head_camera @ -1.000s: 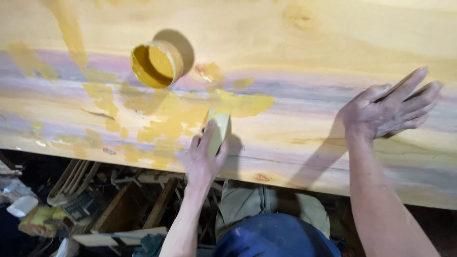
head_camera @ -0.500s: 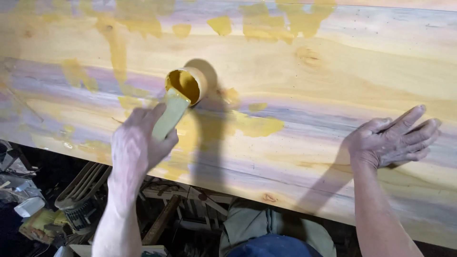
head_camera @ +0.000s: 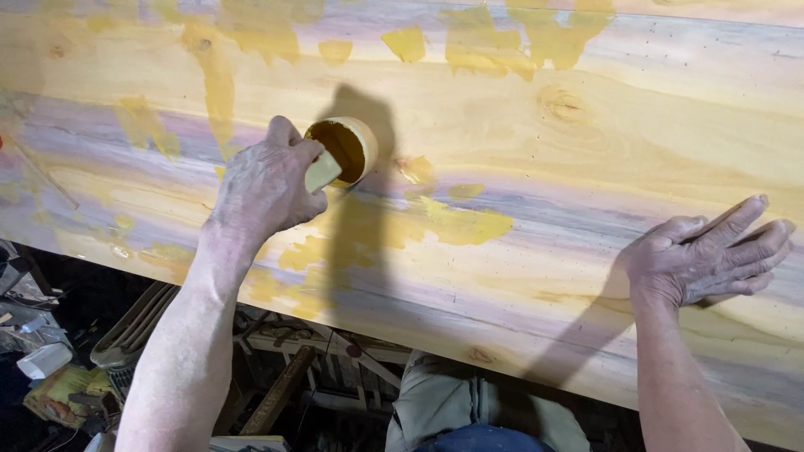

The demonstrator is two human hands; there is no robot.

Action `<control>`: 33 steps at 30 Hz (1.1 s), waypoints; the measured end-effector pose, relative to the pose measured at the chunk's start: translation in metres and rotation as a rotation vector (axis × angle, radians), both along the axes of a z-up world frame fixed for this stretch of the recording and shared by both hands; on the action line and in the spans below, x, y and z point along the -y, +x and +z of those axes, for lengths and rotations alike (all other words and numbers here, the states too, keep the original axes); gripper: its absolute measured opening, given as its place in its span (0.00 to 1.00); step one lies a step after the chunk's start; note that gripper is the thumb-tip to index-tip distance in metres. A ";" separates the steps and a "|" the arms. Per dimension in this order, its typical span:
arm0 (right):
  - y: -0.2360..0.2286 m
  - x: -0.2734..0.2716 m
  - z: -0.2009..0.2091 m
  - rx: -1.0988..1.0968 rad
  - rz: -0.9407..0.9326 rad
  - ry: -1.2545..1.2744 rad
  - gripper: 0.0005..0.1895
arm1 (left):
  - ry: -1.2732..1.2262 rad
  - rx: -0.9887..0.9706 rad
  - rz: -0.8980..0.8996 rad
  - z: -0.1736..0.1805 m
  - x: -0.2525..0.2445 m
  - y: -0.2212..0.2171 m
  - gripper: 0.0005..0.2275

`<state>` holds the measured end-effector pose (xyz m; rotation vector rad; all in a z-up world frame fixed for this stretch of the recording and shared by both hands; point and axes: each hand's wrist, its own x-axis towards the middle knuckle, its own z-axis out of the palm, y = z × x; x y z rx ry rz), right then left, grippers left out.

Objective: Applying yellow paint or stain to a large wooden board using a small sponge applicator

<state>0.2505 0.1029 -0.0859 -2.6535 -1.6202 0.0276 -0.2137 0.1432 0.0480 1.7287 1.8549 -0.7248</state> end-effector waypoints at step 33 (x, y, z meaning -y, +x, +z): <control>0.020 -0.004 -0.037 0.347 0.054 0.025 0.31 | 0.604 1.859 2.019 -0.134 0.161 0.038 0.14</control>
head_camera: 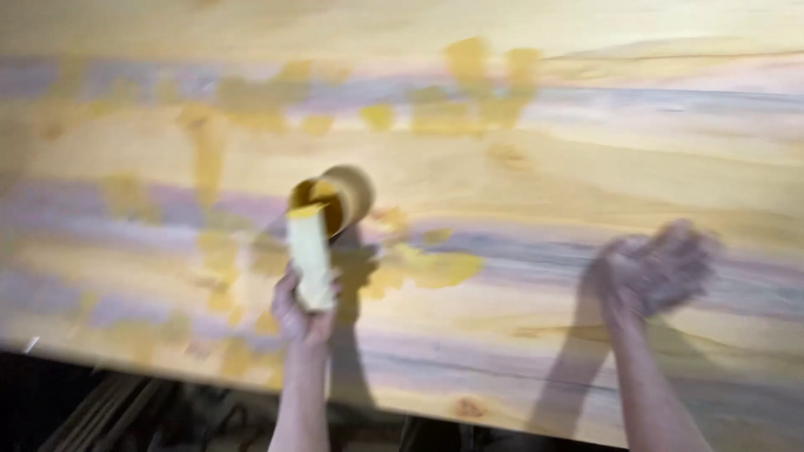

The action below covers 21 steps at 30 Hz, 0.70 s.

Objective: Applying yellow paint or stain to a large wooden board using a small sponge applicator

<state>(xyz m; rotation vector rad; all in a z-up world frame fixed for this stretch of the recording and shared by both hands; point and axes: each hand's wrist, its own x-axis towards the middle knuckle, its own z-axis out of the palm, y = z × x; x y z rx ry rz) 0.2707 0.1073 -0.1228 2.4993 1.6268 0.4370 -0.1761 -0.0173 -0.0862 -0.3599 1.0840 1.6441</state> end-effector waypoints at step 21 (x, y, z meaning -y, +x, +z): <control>0.015 -0.162 -0.012 -0.731 0.194 0.350 0.27 | 0.164 0.397 -0.645 -0.024 -0.011 0.027 0.24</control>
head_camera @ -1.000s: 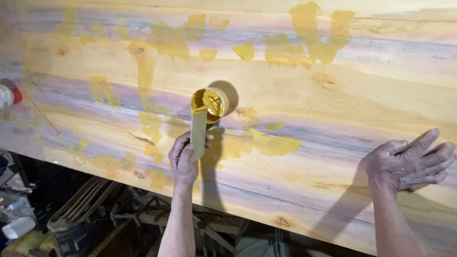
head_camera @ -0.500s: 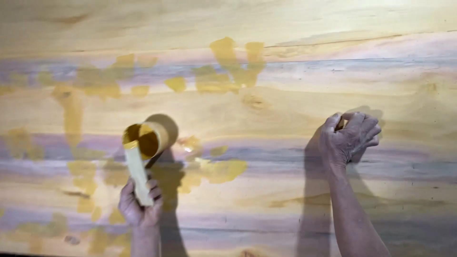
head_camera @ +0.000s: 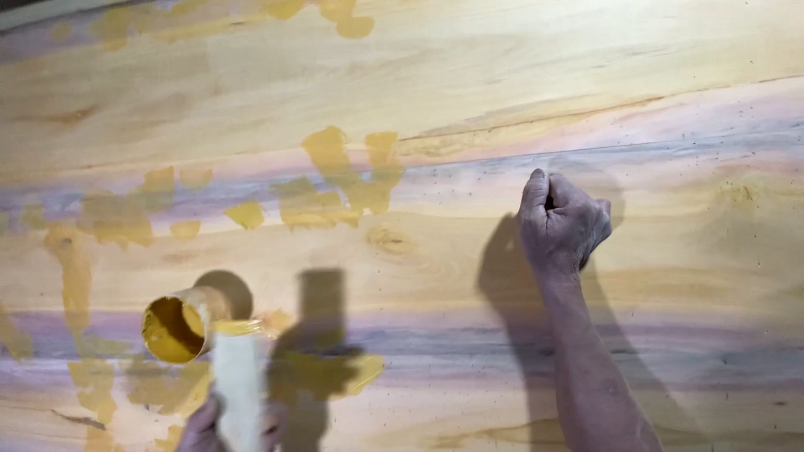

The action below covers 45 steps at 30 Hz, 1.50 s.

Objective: Applying yellow paint or stain to a large wooden board using a small sponge applicator

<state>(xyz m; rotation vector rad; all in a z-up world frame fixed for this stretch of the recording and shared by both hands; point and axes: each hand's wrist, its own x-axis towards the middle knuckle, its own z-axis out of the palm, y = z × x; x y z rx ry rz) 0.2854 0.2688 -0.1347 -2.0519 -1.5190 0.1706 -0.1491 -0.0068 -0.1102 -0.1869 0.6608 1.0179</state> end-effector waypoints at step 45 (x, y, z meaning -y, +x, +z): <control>0.030 -0.032 0.021 -0.532 0.060 0.039 0.15 | 0.480 -2.327 -0.830 0.060 -0.245 0.297 0.24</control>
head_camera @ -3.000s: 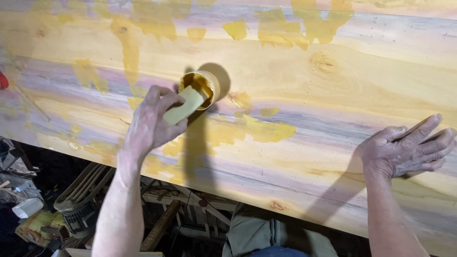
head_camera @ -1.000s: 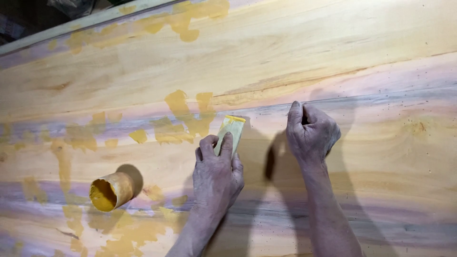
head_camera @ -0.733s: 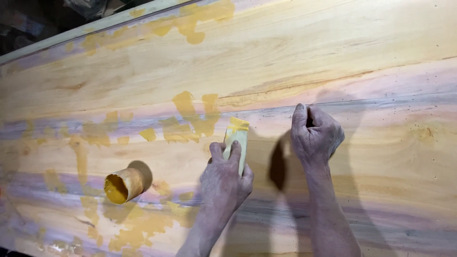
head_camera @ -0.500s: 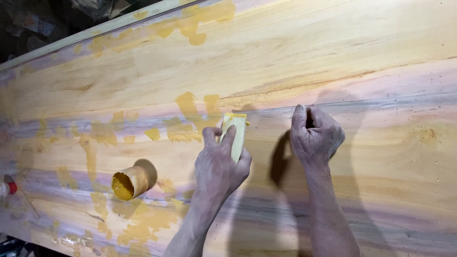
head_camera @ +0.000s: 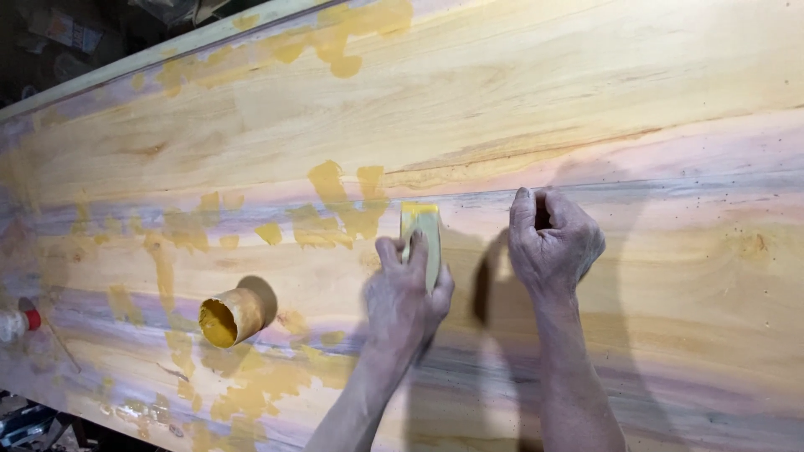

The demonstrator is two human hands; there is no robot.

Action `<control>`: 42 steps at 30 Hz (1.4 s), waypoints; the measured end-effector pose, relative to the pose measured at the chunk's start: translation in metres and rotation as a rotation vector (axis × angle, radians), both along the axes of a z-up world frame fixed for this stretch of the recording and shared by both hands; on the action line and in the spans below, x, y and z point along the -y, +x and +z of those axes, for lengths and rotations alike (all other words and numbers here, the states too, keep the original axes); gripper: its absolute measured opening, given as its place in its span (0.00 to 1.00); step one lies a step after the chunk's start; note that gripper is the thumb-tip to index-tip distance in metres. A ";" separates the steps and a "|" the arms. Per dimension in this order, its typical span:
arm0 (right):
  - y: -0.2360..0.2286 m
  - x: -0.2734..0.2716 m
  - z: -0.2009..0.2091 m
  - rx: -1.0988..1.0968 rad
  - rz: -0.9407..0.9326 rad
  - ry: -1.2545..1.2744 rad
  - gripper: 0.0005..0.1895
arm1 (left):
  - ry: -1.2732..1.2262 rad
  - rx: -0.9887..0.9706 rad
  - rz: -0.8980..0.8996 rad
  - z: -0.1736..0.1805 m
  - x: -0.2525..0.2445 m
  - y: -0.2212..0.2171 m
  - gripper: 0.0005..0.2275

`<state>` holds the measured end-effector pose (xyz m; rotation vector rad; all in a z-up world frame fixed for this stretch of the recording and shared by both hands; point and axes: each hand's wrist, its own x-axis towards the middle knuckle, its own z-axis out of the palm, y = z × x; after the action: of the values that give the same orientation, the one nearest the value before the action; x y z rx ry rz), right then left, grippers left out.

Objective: Applying yellow paint or stain to a large wooden board using a small sponge applicator

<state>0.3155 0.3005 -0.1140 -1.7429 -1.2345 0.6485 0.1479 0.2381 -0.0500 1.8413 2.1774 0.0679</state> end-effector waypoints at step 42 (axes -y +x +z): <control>0.004 0.001 -0.004 0.005 0.050 0.064 0.13 | -0.579 -0.018 -0.027 0.054 -0.027 -0.046 0.23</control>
<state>0.3197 0.2998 -0.1182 -1.6666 -1.2926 0.6276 0.1017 0.2655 0.0045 1.5322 1.9070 -0.5290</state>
